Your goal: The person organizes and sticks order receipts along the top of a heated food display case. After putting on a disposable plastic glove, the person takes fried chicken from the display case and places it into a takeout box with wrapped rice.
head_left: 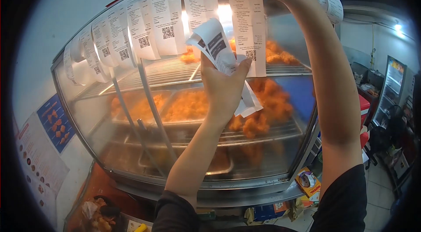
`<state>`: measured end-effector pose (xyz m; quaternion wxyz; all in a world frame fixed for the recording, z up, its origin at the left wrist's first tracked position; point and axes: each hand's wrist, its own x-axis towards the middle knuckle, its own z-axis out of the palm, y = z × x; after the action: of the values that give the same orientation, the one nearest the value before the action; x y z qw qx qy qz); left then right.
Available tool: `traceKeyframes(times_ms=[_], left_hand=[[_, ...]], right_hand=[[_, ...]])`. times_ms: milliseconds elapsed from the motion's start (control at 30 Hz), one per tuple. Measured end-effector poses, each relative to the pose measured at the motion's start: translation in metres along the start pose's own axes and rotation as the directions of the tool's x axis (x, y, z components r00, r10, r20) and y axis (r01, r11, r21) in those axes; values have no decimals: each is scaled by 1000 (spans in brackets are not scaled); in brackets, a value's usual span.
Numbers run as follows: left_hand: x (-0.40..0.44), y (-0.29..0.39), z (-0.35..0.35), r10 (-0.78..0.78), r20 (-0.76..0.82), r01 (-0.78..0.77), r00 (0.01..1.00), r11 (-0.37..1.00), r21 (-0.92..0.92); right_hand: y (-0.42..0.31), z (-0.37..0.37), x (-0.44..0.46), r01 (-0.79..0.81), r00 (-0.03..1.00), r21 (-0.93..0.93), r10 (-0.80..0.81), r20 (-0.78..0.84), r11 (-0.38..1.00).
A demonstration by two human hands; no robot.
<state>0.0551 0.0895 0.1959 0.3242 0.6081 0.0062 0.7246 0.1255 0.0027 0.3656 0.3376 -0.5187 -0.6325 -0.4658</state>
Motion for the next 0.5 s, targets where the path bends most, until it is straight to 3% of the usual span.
traceKeyframes(times_ms=[67,133,267,367,433,500], left_hand=[[-2,-1,-2,-1,22,1,1000,1000,-7],[-5,-4,-4,19,28,-20,999,1000,20],[-14,0,-15,14,54,-16,998,999,48],[-34,10,-32,-154,73,149,985,987,61],[-47,15,-49,-206,49,203,977,977,63],[-60,24,-62,-259,21,257,966,964,64]], right_hand=[[3,4,2,6,999,-42,-4,34,999],[4,13,-1,28,991,-29,-31,-127,999],[10,12,8,-7,1000,-116,5,-17,993],[8,12,4,26,1000,-131,-27,-6,991],[1,6,-8,28,994,-7,-28,-109,1000],[4,5,1,10,999,-85,-13,-35,996]])
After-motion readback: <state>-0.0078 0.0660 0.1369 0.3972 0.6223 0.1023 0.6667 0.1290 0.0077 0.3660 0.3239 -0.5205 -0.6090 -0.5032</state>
